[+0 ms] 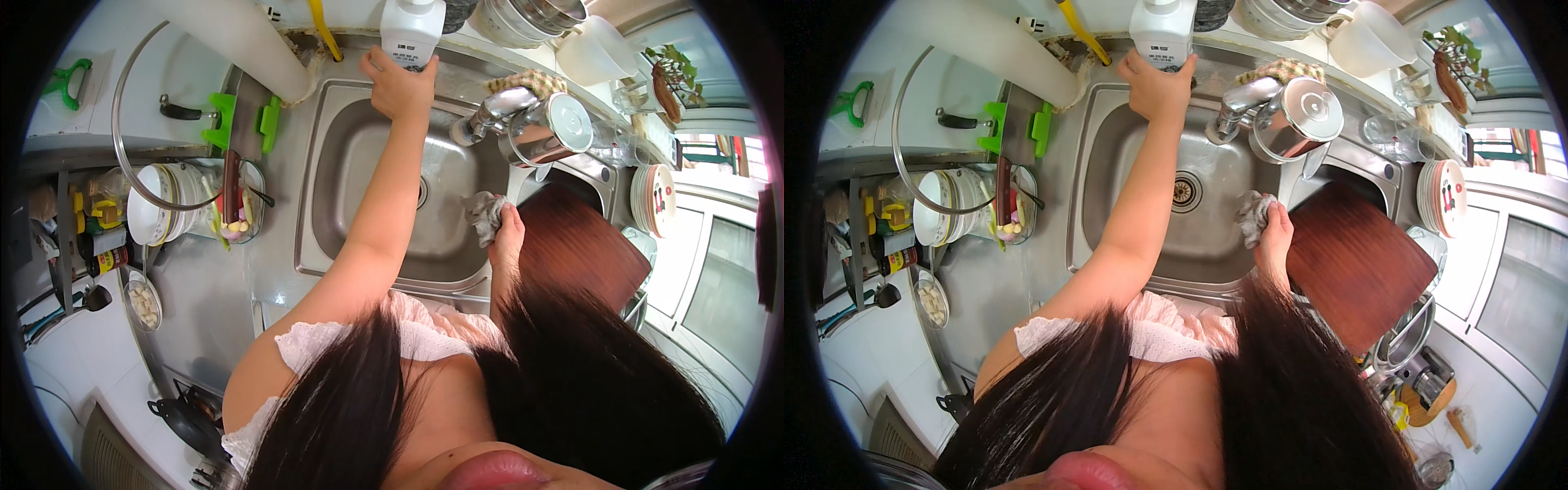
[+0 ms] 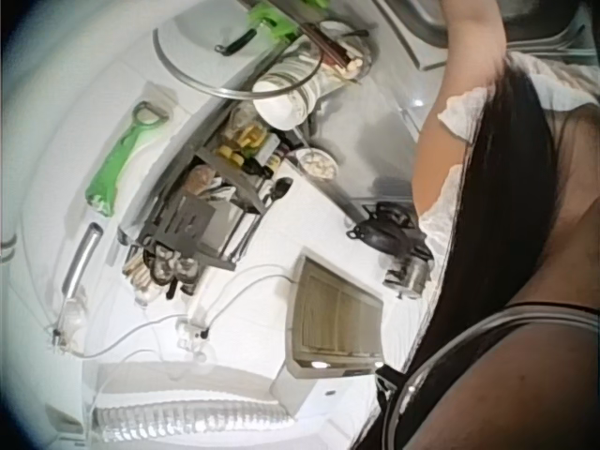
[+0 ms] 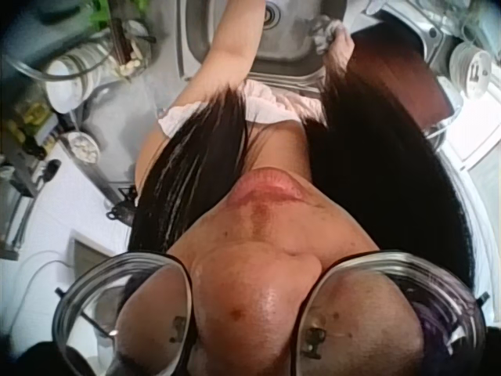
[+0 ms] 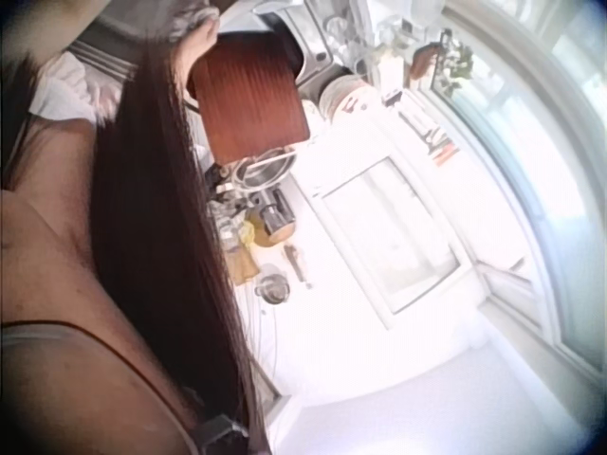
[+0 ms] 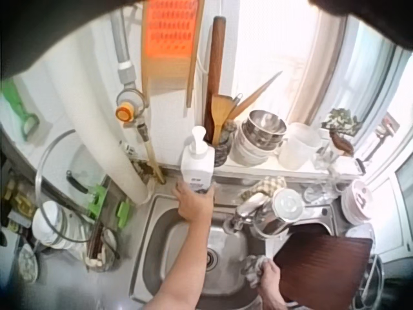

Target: The person cleans the kitchen countertop and sink area using a cloth and cleaning agent. They wipe the stainless steel surfaces around the stove and sink, then apply liquid cleaner to the sink and scrub it with a sponge before rinsing.

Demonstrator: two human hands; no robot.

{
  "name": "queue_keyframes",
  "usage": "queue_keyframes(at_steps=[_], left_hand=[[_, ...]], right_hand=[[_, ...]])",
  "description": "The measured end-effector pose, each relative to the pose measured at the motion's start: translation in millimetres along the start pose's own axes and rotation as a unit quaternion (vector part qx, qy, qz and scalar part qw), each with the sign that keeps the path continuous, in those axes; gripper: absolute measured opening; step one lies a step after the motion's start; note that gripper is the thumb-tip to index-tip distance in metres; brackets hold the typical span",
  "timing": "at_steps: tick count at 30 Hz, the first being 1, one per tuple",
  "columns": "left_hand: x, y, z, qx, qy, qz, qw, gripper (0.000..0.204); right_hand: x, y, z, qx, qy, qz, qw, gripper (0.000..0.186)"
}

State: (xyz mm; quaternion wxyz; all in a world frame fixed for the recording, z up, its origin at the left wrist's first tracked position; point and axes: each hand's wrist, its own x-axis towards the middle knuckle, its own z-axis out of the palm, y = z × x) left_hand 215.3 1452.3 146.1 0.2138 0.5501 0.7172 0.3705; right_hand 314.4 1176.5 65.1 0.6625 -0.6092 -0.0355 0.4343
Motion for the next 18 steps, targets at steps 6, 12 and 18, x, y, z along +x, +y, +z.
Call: queue_keyframes(at_steps=[6, 12, 18], left_hand=[[-3, -20, -18, -0.032, -0.014, 0.029, 0.999, 0.079], [-64, -106, -94, -0.061, -0.060, 0.083, 0.993, 0.072], [-119, -189, -163, -0.096, -0.105, 0.117, 0.983, 0.070]], right_hand=[[9, -4, 6, 0.012, 0.000, 0.004, 1.000, 0.030], [14, -6, 42, 0.035, -0.033, 0.012, 0.999, 0.031], [42, 32, 120, 0.083, -0.113, -0.018, 0.990, 0.027]])
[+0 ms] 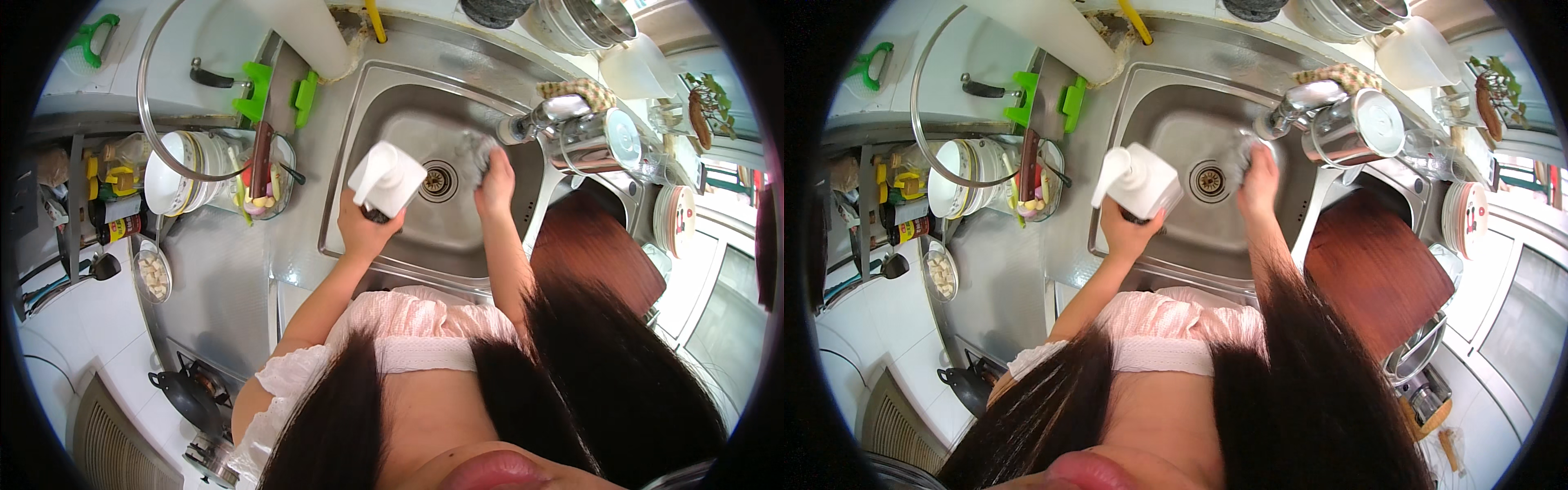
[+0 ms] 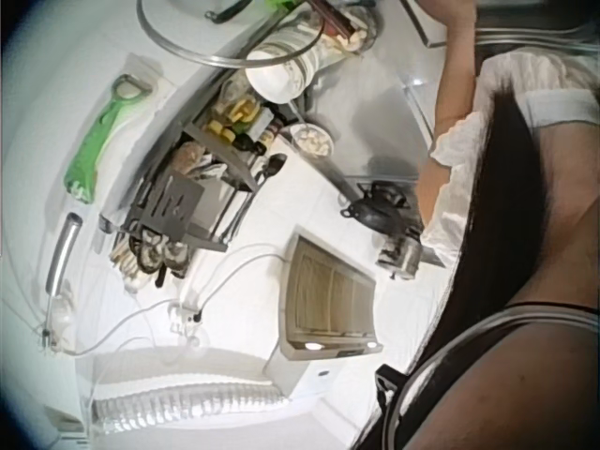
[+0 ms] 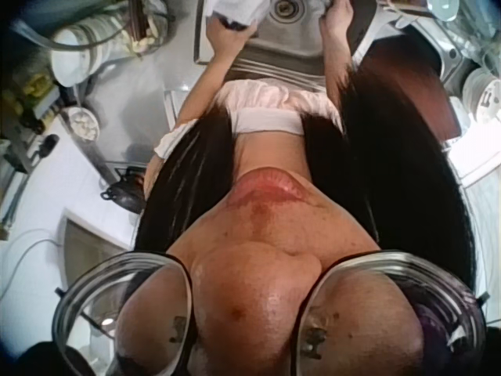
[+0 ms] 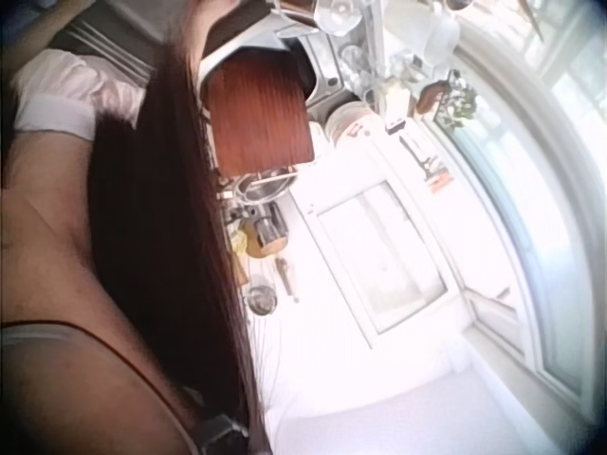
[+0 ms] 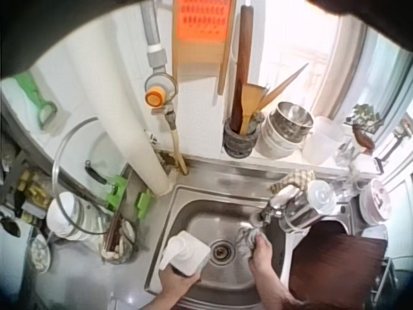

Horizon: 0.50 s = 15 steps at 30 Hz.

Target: The person cleans the kitchen countertop and sink area using a cloth and cleaning agent. They wipe the stainless steel surfaces around the stove and sink, then apply liquid cleaner to the sink and scrub it with a sponge before rinsing.

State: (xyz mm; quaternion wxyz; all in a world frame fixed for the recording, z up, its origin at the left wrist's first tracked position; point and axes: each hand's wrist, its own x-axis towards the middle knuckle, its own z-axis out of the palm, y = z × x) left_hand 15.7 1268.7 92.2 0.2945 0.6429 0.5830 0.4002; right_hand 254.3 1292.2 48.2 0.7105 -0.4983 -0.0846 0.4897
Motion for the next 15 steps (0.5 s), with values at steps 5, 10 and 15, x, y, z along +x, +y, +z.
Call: queue_keyframes(at_steps=[5, 10, 15], left_hand=[[-45, -53, -14, 0.005, -0.016, -0.025, 1.000, 0.067], [-34, -50, -17, 0.027, -0.017, 0.041, 0.999, 0.071], [-31, -40, -23, -0.033, -0.056, -0.055, 0.996, 0.077]], right_hand=[[24, 44, 117, -0.306, -0.078, -0.208, 0.926, 0.035], [86, 96, 176, -0.531, -0.230, -0.458, 0.674, 0.040], [102, 111, 172, -0.638, -0.214, -0.514, 0.532, 0.044]])
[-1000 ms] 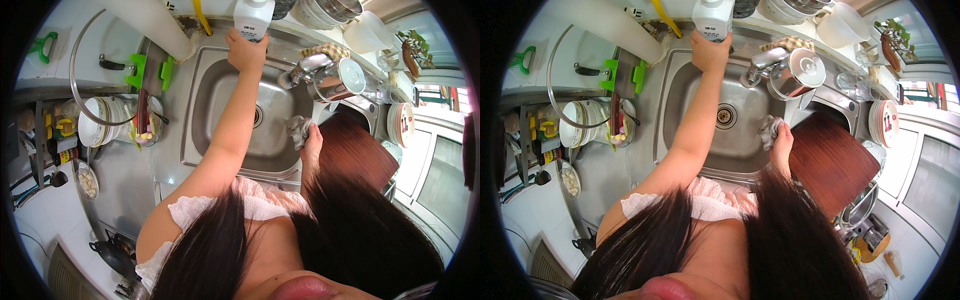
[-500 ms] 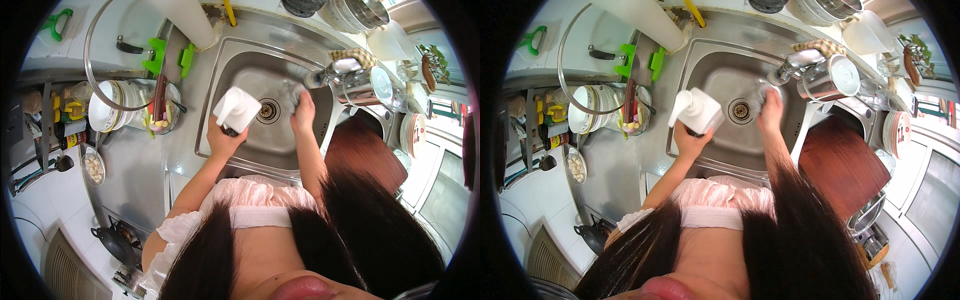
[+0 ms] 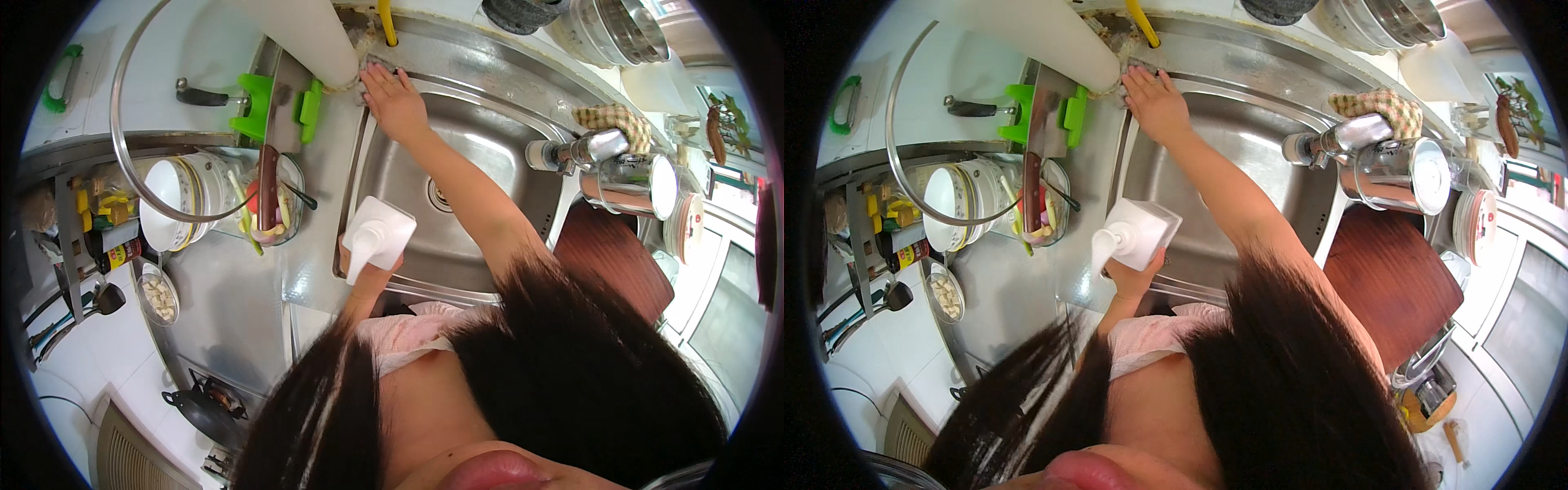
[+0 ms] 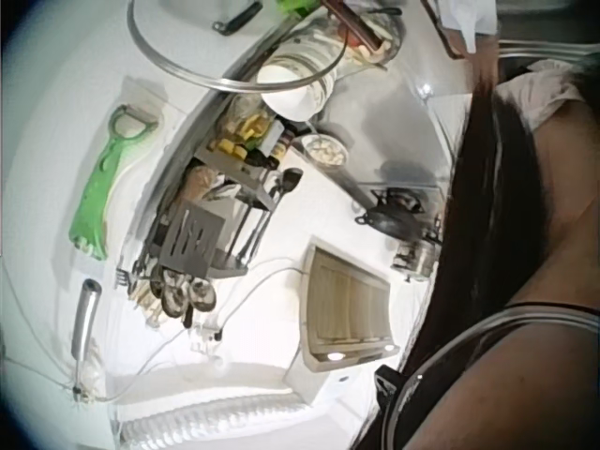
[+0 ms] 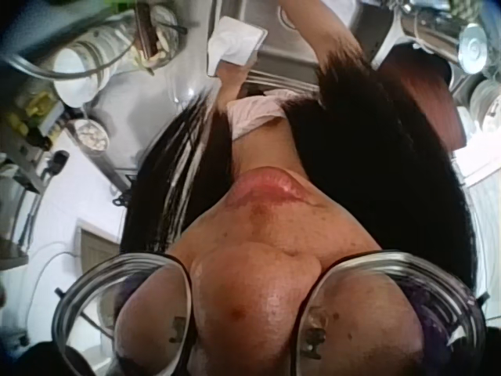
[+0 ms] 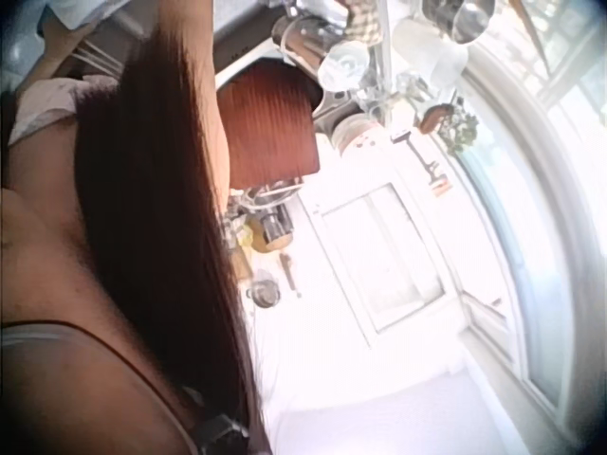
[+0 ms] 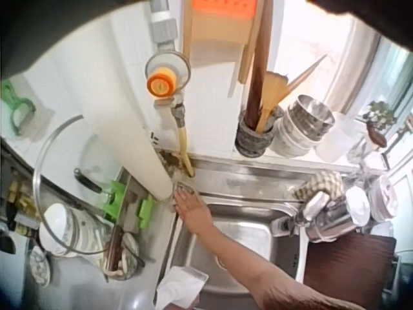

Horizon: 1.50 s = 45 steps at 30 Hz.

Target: The person cleans the kitchen countertop and sink area using a cloth and cleaning agent. They wipe the stainless steel surfaces around the stove and sink, then apply liquid cleaner to the sink and scrub it with a sponge before rinsing.

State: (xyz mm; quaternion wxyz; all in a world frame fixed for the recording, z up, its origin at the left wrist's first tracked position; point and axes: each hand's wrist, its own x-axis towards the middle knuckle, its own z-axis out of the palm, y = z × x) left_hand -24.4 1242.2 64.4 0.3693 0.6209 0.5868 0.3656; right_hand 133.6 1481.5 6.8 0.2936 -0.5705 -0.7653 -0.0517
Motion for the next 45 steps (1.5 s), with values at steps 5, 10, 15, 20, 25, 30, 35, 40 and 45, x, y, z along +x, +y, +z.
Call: queue_keyframes(at_steps=[5, 10, 15, 20, 25, 30, 35, 40, 45], left_hand=[[3, 7, -4, -0.008, 0.008, -0.025, 1.000, 0.073], [0, 12, -1, -0.162, 0.010, -0.131, 0.978, 0.074], [-10, -23, 4, 0.055, 0.043, 0.027, 0.997, 0.069], [-7, -23, 5, 0.046, 0.076, 0.061, 0.994, 0.065], [-4, -10, 2, 0.042, 0.085, 0.043, 0.995, 0.070], [-4, -6, 0, 0.050, 0.075, 0.029, 0.996, 0.076], [0, -9, 4, 0.041, 0.073, 0.038, 0.996, 0.074], [-6, -9, 0, 0.044, 0.068, -0.002, 0.997, 0.082], [-3, -9, 3, 0.022, 0.068, -0.009, 0.997, 0.082]], right_hand=[[-14, 24, -9, -0.044, 0.008, -0.019, 0.999, 0.039], [-29, 38, -28, -0.064, 0.006, -0.022, 0.998, 0.034], [-55, 68, -52, -0.078, -0.006, 0.002, 0.997, 0.041], [-89, 91, -82, -0.103, -0.007, 0.048, 0.993, 0.044], [-131, 118, -103, -0.151, -0.010, 0.127, 0.980, 0.043], [-147, 125, -124, -0.074, 0.083, 0.255, 0.960, 0.038], [-119, 79, -116, 0.058, 0.211, 0.362, 0.906, 0.034], [-30, 22, -77, 0.186, 0.279, 0.326, 0.884, 0.034], [35, 19, -14, 0.023, 0.131, 0.159, 0.978, 0.043]])
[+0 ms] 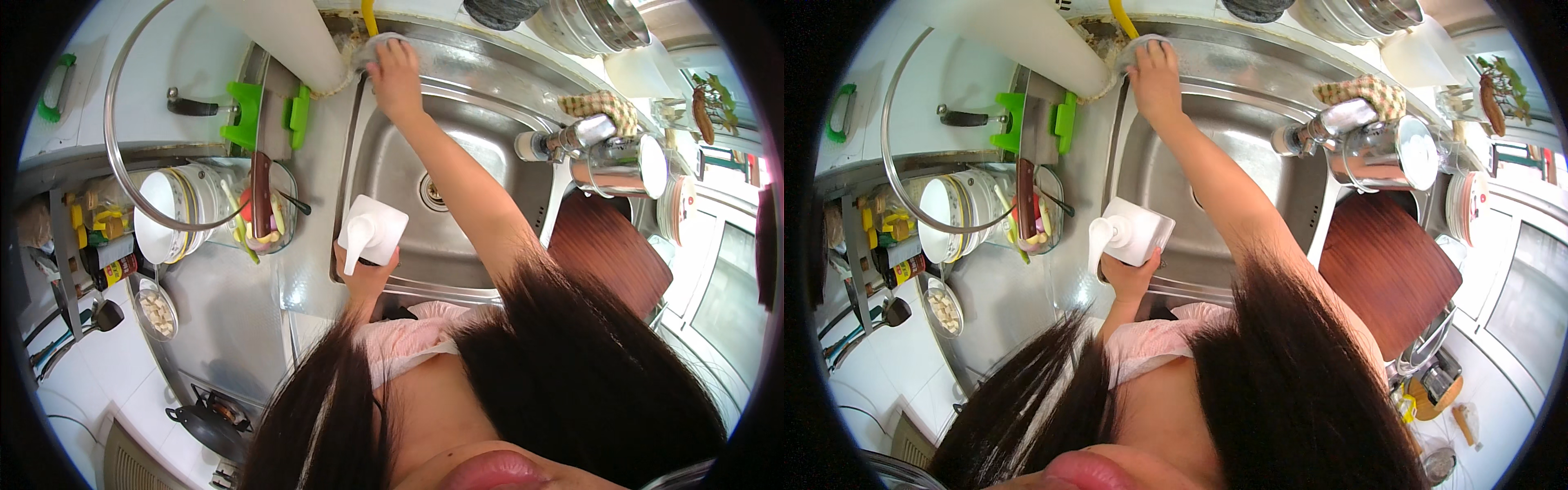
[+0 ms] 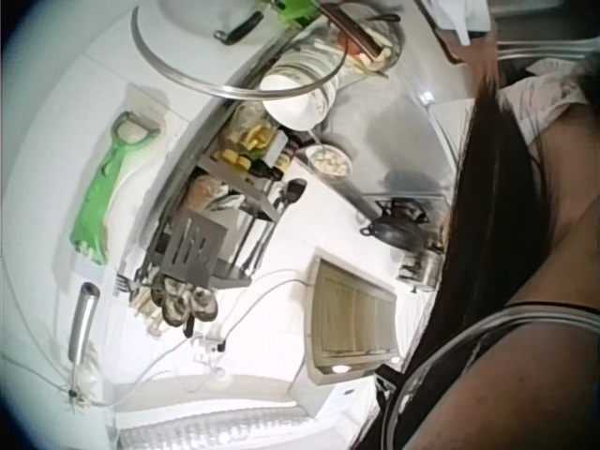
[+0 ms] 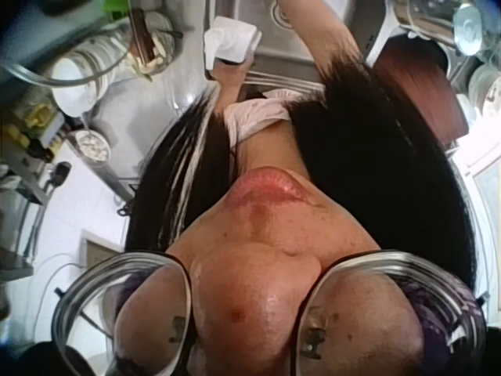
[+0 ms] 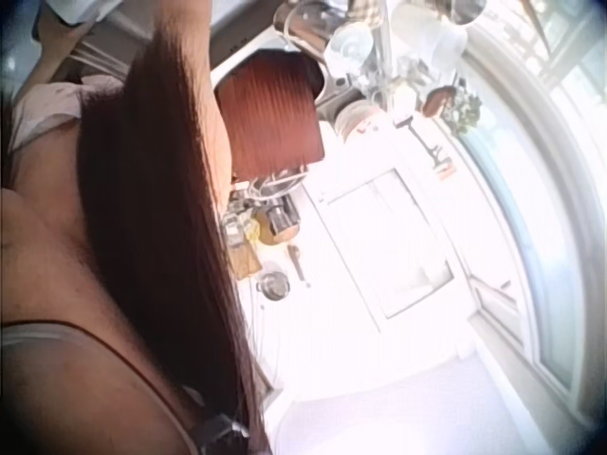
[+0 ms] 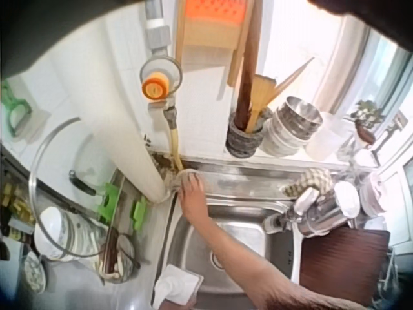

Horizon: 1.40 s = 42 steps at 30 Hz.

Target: The person cleans the kitchen countertop and sink area using a cloth and cleaning agent. They wipe the stainless steel surfaces around the stove and sink, then apply liquid cleaner to the sink and scrub it with a sponge before rinsing.

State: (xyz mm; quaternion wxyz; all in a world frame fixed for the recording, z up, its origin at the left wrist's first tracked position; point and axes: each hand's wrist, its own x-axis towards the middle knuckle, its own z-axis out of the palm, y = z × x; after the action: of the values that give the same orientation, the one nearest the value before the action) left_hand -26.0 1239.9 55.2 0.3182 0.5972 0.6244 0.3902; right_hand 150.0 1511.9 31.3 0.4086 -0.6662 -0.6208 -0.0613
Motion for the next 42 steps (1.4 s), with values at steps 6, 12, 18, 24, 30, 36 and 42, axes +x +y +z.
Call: queue_keyframes(at_steps=[6, 12, 18, 24, 30, 36, 42], left_hand=[[0, 7, 2, -0.036, 0.004, -0.055, 0.998, 0.077], [2, 12, 1, -0.003, -0.009, -0.031, 0.999, 0.077], [-2, 5, 4, -0.016, -0.016, -0.038, 0.999, 0.080], [0, 13, 1, -0.018, -0.029, -0.066, 0.997, 0.082], [1, 20, -1, -0.051, -0.037, -0.087, 0.994, 0.080], [0, -1, 5, 0.004, -0.013, 0.020, 1.000, 0.077], [-3, -16, 11, 0.037, -0.024, 0.001, 0.999, 0.077]], right_hand=[[-4, 13, 13, -0.198, -0.092, -0.097, 0.971, 0.051], [-3, 48, -15, -0.194, -0.112, -0.081, 0.971, 0.051], [-15, 90, -63, -0.204, -0.085, -0.037, 0.975, 0.050], [-30, 130, -105, -0.256, -0.046, -0.011, 0.965, 0.047], [-40, 161, -127, -0.305, -0.052, 0.031, 0.950, 0.050], [-56, 213, -132, -0.273, 0.024, 0.085, 0.958, 0.048], [-55, 225, -137, -0.257, 0.059, 0.154, 0.952, 0.046]])
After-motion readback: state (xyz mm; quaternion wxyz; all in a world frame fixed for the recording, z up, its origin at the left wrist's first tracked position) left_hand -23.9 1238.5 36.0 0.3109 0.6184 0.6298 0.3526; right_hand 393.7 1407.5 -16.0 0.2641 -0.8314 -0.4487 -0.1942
